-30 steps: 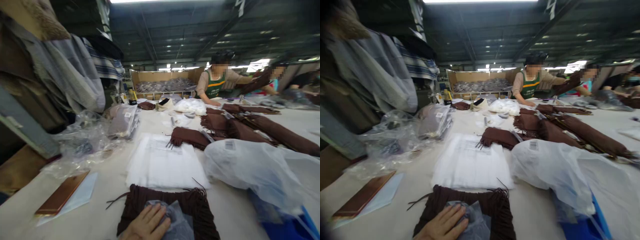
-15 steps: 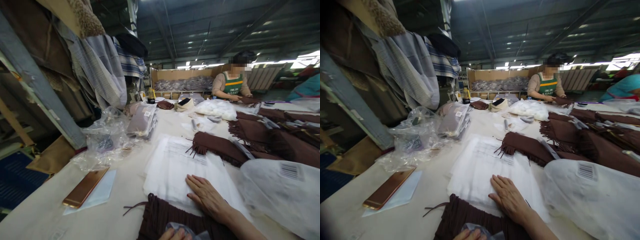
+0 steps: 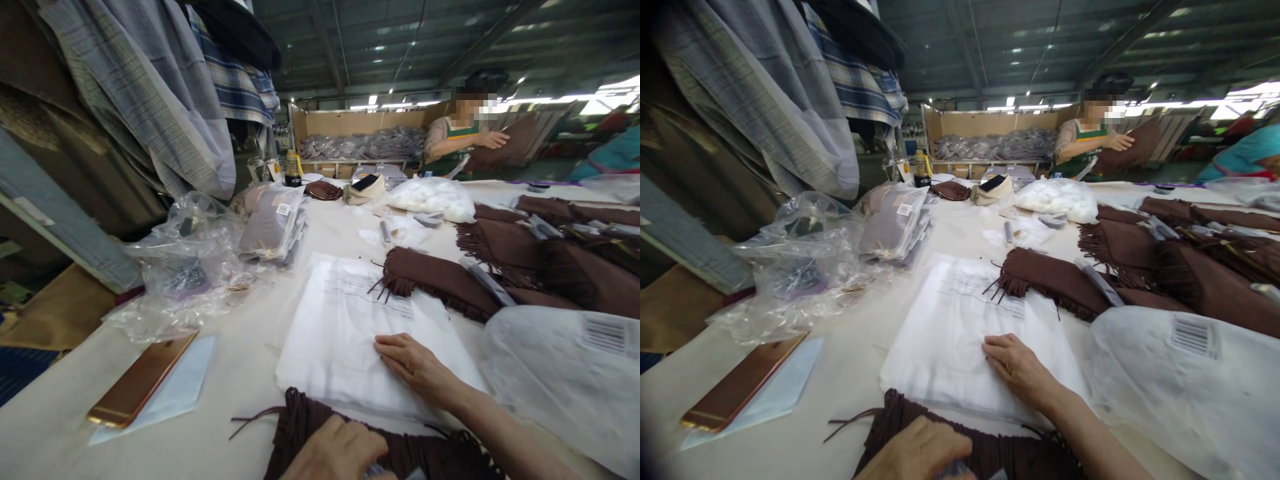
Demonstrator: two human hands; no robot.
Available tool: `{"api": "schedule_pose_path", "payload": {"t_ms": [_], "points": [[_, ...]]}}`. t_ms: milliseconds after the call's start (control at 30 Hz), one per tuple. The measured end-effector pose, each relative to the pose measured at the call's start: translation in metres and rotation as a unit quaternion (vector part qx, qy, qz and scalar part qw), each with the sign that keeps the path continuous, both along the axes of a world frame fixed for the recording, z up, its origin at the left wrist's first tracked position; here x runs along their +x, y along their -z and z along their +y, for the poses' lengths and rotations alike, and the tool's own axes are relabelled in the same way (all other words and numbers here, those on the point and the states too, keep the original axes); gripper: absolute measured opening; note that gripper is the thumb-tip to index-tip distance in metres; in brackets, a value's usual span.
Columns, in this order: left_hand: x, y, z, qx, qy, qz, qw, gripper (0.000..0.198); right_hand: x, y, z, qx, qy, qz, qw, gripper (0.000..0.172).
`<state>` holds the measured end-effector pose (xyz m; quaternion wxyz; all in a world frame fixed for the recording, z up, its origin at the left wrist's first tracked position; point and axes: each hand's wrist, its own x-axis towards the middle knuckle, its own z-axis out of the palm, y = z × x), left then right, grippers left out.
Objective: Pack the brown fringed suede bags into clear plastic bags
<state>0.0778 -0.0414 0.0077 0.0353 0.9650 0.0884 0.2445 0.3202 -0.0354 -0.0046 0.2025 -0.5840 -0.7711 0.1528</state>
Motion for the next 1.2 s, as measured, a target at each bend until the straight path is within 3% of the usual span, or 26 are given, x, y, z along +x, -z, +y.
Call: {"api": "schedule_pose_path", "payload": {"t_ms": [67,133,200,300,367,433,500,633,800,967,1133,1200], "points": [[0.007,-0.023,0.019,-0.029,-0.040,0.029,0.998,0.016,0.001,0.004,0.003,0.002,0.015,0.017,1.000,0.030],[0.017,-0.034,0.039,-0.036,-0.110,0.085,0.990,0.038,0.001,0.005,0.006,-0.002,0.032,0.031,0.999,0.029],[0.028,-0.032,0.057,-0.020,-0.142,0.161,0.976,0.042,0.001,0.003,0.009,-0.012,0.046,0.039,0.998,0.028],[0.041,-0.019,0.075,0.002,-0.095,0.258,0.961,0.018,0.000,-0.006,0.010,-0.030,0.051,0.049,0.997,0.029],[0.046,-0.013,0.082,0.004,-0.080,0.281,0.956,0.015,0.000,-0.013,0.007,-0.042,0.047,0.057,0.996,0.031],[0.047,-0.011,0.087,-0.006,-0.103,0.279,0.955,0.017,-0.002,-0.019,0.000,-0.049,0.048,0.064,0.996,0.034],[0.047,-0.013,0.091,-0.018,-0.131,0.273,0.953,0.019,-0.005,-0.023,-0.009,-0.031,0.057,0.057,0.996,0.044],[0.049,-0.017,0.092,-0.045,-0.136,0.265,0.953,0.019,-0.011,-0.022,-0.021,0.027,0.131,0.003,0.991,0.025],[0.052,-0.018,0.087,-0.089,-0.147,0.246,0.954,0.010,-0.010,-0.017,-0.015,-0.046,0.222,0.029,0.973,0.017],[0.069,-0.019,0.078,-0.105,-0.148,0.215,0.960,0.035,-0.008,-0.015,-0.008,-0.093,0.235,0.067,0.965,0.026],[0.087,-0.021,0.074,-0.062,-0.124,0.235,0.962,0.010,-0.006,-0.019,-0.010,-0.107,0.229,0.088,0.963,0.028],[0.080,-0.022,0.081,-0.038,-0.126,0.248,0.960,0.012,0.000,-0.019,-0.013,-0.115,0.220,0.102,0.963,0.030]]}}
